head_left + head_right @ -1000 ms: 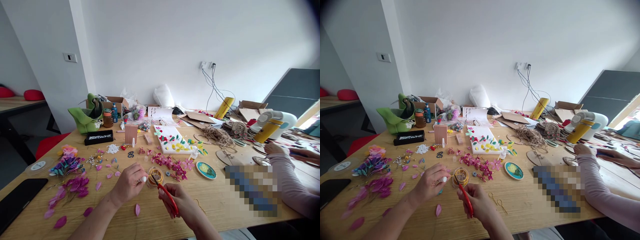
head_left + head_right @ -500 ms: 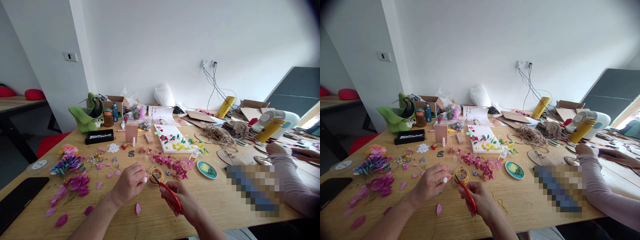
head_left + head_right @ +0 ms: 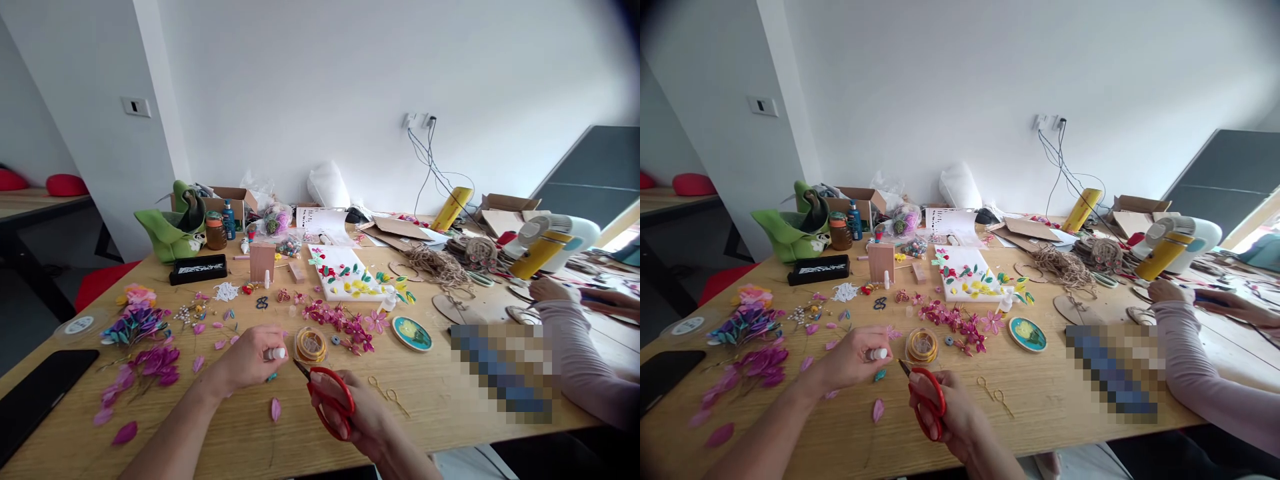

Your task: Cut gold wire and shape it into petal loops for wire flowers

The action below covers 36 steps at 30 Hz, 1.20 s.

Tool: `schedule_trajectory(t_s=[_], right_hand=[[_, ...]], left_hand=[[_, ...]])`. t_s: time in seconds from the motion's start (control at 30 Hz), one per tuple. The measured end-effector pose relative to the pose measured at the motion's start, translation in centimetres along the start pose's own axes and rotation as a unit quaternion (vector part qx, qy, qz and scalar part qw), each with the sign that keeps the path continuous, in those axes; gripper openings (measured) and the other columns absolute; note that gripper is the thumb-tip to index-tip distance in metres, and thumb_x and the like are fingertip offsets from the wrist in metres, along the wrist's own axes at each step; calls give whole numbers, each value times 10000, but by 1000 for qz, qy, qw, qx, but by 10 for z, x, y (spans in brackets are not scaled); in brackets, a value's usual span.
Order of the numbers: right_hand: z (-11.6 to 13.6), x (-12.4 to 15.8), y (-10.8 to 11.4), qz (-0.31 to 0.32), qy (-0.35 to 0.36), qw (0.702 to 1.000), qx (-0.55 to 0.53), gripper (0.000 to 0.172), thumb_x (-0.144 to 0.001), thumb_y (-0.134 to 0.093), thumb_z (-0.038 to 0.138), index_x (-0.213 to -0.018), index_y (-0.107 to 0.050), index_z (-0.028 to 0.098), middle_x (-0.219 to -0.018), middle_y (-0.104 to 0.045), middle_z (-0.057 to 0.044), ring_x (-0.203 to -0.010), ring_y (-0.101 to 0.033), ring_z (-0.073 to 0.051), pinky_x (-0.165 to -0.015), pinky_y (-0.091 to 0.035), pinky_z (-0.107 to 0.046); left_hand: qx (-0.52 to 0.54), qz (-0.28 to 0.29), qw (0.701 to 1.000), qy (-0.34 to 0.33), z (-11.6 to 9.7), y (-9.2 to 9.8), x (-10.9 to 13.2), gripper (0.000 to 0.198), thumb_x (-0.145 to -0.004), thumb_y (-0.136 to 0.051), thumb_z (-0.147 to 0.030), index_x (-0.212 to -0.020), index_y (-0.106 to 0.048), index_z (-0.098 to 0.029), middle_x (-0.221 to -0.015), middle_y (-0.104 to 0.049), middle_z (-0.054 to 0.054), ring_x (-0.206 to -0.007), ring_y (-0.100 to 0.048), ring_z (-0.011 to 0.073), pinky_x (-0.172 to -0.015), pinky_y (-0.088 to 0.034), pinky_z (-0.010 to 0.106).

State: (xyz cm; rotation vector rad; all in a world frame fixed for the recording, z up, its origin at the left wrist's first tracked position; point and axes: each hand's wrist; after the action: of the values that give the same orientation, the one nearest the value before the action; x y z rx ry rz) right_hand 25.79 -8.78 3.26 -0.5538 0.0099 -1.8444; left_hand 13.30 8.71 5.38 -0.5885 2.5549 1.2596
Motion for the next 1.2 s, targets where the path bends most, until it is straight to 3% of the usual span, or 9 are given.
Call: schedule_trajectory(t_s=[0.17, 0.33, 0.5, 0.63, 0.83, 1.03, 1.2], right_hand=[[-11, 12, -8, -26, -7, 1000, -12, 564, -682, -642, 691, -601, -567, 139, -293, -390, 64, -246, -251, -28, -296, -116, -177], [-16, 21, -15, -33, -17, 999, -18, 590, -670, -625, 730, -590, -554, 149, -283, -385, 66, -246, -259, -27, -302, -167, -166], [-29, 16, -17, -47, -44, 998, -10, 622, -605, -635, 768, -550, -539, 156, -265, -376, 60, -230, -261, -31, -296, -174, -170], [-35, 11, -17, -52, -43, 998, -18, 621, -592, -631, 774, -531, -526, 165, -252, -363, 62, -220, -234, -29, -294, -178, -174], [-29, 14, -17, -65, -36, 997, -27, 590, -636, -645, 723, -548, -544, 149, -267, -379, 59, -241, -234, -21, -316, -181, -168], [-28, 22, -13, -25, -38, 999, -9, 578, -680, -616, 724, -590, -534, 158, -288, -382, 69, -251, -251, -28, -315, -149, -178], [-16, 46, -9, -86, 1, 992, 88, 548, -703, -601, 720, -726, -484, 185, -388, -452, 75, -313, -346, -53, -341, -191, -180]], left_hand=[[-16, 49, 998, 23, -14, 4, 0, 225, -739, -514, -59, -542, -531, -165, -600, -520, -31, -587, -478, 96, -563, -332, 210], [-12, 57, 995, 78, -22, -1, 10, 184, -779, -520, -98, -614, -568, -167, -677, -575, -11, -632, -518, 108, -597, -350, 222], [8, 26, 993, 114, -12, -20, 28, 165, -790, -550, -110, -648, -615, -165, -687, -580, -2, -664, -536, 118, -616, -372, 222], [7, -3, 996, 94, -4, -27, 31, 180, -795, -551, -100, -638, -612, -164, -674, -567, -2, -674, -530, 121, -623, -377, 223], [3, -13, 999, 51, -5, -24, 30, 200, -815, -517, -104, -654, -616, -169, -675, -574, 7, -664, -519, 127, -615, -385, 229], [21, -37, 998, 39, 0, -18, 32, 194, -835, -530, -147, -664, -618, -170, -676, -578, 11, -659, -532, 130, -624, -402, 234], [41, -60, 995, 72, 3, -9, 32, 171, -851, -548, -234, -709, -634, -192, -675, -602, -6, -638, -555, 130, -606, -416, 222]])
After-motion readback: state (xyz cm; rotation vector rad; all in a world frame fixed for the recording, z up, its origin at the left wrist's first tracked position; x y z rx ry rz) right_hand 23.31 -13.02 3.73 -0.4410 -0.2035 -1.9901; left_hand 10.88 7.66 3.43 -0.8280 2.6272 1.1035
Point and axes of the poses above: each hand's wrist, its own x-axis away from the middle knuckle, its own y-axis out of the back of the hand, z = x × y
